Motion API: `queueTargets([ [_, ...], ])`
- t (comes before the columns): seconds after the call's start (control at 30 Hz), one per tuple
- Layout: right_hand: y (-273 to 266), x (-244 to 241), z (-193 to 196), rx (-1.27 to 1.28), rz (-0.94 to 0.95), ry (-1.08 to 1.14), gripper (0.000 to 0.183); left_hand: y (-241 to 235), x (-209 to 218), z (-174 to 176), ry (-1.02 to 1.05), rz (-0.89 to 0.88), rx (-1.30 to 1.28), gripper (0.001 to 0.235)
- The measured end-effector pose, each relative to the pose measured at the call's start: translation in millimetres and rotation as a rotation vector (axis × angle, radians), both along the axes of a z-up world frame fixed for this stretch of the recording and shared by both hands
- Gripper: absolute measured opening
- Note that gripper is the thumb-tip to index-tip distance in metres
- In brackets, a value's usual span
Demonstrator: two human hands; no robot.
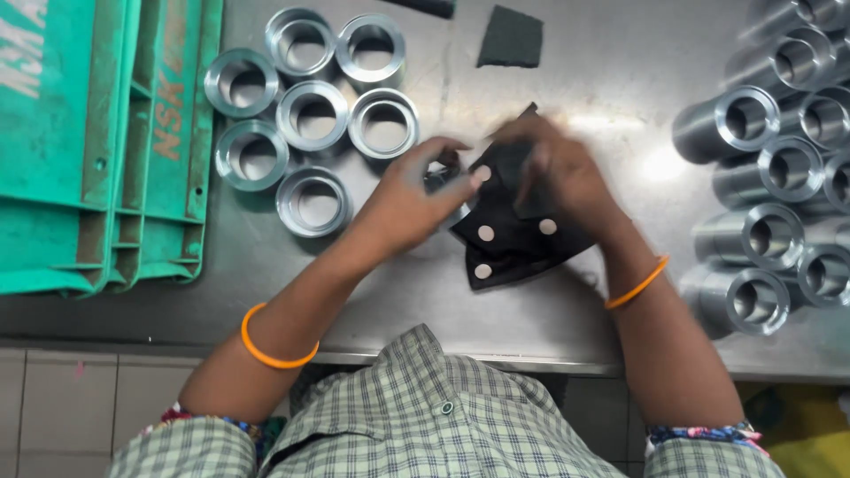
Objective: Wiping cylindrical metal parts and placing them in storage crates.
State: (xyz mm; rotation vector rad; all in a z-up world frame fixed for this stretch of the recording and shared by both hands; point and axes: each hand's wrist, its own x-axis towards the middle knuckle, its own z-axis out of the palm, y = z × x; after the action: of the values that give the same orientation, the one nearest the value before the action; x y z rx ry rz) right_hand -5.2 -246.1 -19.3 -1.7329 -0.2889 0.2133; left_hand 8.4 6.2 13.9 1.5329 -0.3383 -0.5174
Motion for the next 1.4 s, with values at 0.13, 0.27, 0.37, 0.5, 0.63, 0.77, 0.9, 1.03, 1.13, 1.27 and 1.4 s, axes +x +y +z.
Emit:
queueTargets([
  [0.13, -114.8, 17.7, -14.7, -0.989, -0.593, -0.582, 0.014, 8.7, -16.8, 22.9, -0.344, -0.038, 0.700, 0.041],
  [0.27, -165.6, 9.9, -34.4, -1.289, -0.884, -0.357, 0.034, 11.6, -21.8, 12.3, -0.600, -0.045, 1.093, 0.025],
  [0.37, -135.6, 13.9, -35.3, -1.308, -0.854, -0.457, 0.042, 12.4, -23.8, 11.3, -0.655, -0.035, 1.155, 0.021],
  [0.5, -65.4, 13.6, 31.7, -0.436, -0.448, -0.244, 0.041, 3.0, -21.8, 20.2, -0.725, 0.192, 1.134, 0.021],
  [0.63, -1.7, -3.5, 34.4, 0.284, -0.148, -0.091, 0.042, -8.7, -19.8, 3.3, -0.452, 0.131, 0.325, 0.055],
  [0.77, 32.2, -11.9, 28.2, -0.065, -0.154, -0.516, 0.045, -9.3, -18.9, -9.7, -0.021, -0.044, -0.233, 0.048],
  [0.9, 32.8, -13.6, 21.0, -0.107, -0.284, -0.499, 0.043, -17.1, -22.7, -14.2, 0.088, -0.063, -0.130, 0.043],
  [1.03, 33.5, -13.9, 16.9, -0.343, -0.295, -0.711, 0.040, -18.3, -31.1, -18.1, -0.178, -0.057, -0.007, 0.040],
  [1.13, 30.2, -9.0, 9.2, -0.004, -0.204, -0.251, 0.039, -15.0, -33.4, -12.9, -0.484, -0.041, 0.036, 0.037],
  [1.27, 29.2, -12.5, 21.1, -0.140, -0.093, -0.164, 0.036, -15.2, -32.5, -5.6, -0.498, -0.068, -0.042, 0.039],
  [1.4, 36.6, -13.4, 33.7, -0.353, -0.184, -0.651, 0.047, -13.1, -33.3, -0.5, -0.410, -0.080, -0.113, 0.041],
])
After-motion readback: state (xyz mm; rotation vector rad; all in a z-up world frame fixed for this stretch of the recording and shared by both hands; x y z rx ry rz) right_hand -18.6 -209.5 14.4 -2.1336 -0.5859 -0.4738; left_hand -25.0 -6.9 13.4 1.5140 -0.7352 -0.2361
